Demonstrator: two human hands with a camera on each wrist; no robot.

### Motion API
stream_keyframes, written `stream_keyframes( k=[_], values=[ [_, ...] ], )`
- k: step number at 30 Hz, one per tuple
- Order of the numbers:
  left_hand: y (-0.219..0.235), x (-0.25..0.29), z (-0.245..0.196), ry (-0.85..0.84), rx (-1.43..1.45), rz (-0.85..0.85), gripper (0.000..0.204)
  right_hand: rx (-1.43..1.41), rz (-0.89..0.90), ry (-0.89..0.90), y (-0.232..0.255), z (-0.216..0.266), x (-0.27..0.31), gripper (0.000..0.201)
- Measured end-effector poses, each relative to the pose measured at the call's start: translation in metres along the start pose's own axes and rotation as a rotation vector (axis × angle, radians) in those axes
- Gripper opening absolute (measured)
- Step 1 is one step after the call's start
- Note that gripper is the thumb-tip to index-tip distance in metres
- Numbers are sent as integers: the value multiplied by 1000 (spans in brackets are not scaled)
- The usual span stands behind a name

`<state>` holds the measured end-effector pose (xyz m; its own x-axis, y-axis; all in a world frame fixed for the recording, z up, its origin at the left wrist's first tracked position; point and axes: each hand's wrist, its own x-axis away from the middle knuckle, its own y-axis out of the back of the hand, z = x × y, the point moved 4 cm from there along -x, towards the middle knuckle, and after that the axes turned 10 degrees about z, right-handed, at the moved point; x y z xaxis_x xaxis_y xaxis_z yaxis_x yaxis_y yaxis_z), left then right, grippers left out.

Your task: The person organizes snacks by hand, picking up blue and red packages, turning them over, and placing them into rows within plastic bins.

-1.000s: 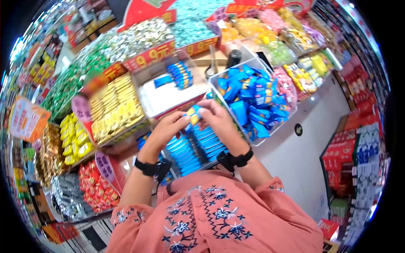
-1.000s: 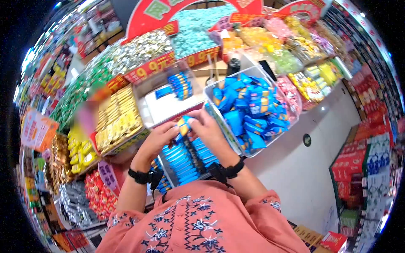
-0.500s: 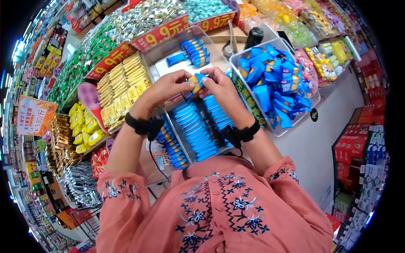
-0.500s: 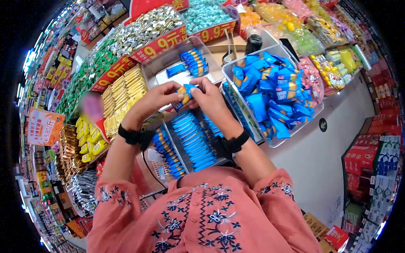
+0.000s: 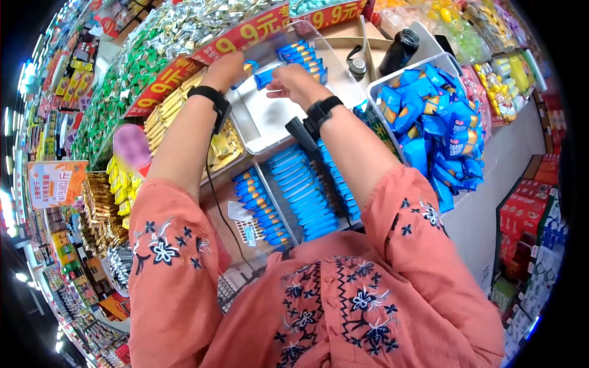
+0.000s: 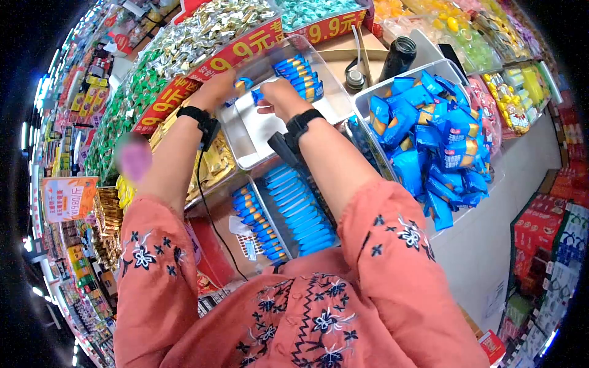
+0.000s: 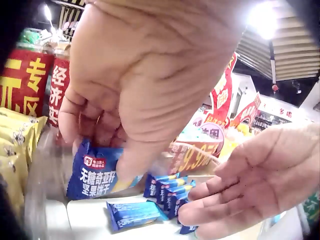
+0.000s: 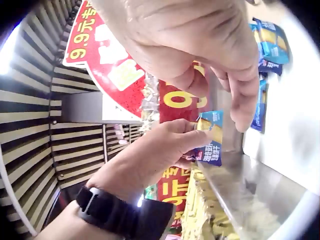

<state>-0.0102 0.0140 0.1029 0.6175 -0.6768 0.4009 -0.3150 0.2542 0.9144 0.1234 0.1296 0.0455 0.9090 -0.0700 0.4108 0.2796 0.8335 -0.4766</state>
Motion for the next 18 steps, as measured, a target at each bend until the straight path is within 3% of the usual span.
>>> stream_keyframes(
  k=[4,9,18],
  values=[
    [-19,-28,5,21,-95,12,36,-143,-128,-84,16,-23,-31,31],
    [-19,-29,2,38,-123,-2,33,-361,-164,-98,22,-47,-52,44],
    [-33,-38,20,49,-105,67,39,-651,-250,-84,17,-59,-84,31]
  ],
)
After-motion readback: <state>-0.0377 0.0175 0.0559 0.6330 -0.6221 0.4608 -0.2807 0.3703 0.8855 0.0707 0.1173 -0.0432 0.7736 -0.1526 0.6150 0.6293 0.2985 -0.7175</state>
